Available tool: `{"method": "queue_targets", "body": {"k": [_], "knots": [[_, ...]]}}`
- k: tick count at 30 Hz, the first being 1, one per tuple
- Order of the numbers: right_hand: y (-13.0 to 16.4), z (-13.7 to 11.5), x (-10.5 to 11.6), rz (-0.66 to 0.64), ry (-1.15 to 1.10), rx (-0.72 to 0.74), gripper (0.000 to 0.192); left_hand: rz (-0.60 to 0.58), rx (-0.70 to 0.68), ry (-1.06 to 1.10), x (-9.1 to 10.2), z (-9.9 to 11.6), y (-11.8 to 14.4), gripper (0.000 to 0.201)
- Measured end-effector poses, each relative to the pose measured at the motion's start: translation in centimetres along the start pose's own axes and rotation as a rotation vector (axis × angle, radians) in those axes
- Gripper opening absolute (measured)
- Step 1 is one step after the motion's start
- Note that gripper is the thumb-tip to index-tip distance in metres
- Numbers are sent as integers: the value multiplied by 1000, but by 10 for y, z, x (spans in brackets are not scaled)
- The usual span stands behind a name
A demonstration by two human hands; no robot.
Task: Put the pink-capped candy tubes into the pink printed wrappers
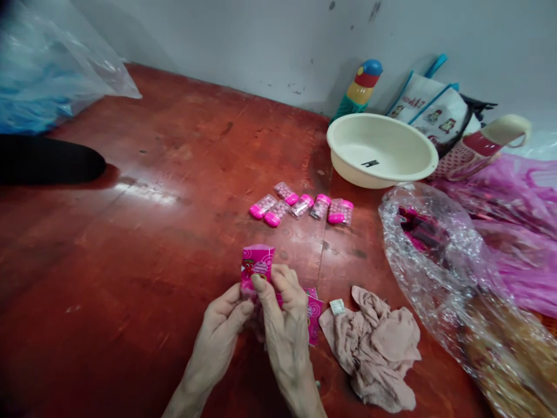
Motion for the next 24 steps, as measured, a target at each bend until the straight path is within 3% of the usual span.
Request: {"method": "queue_targets", "body": {"k": [3,8,12,17,24], "knots": [[0,13,-6,73,-126,-88,30,11,-2,-37,-1,2,-1,24],[15,33,-9,220,-166,-46,30,181,-8,-167,14,1,0,11],[22,55,-9,180,-286,-180,24,260,57,-199,21,-2,-1,21],[16,57,1,147,-544,-310,22,140,63,-256,11,3,-4,36],[9,54,3,164,-378,-344,28,91,-2,-377,11,-3,1,52]]}}
Point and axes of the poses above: each hand's wrist, its own y-axis away from the middle knuckle, its own x-axis out of the back of the hand, z = x × y, the point moved 8 cm from there along -y, towards the middle knuckle, and after that the axes turned 14 degrees about -y, right-handed, at the moved point
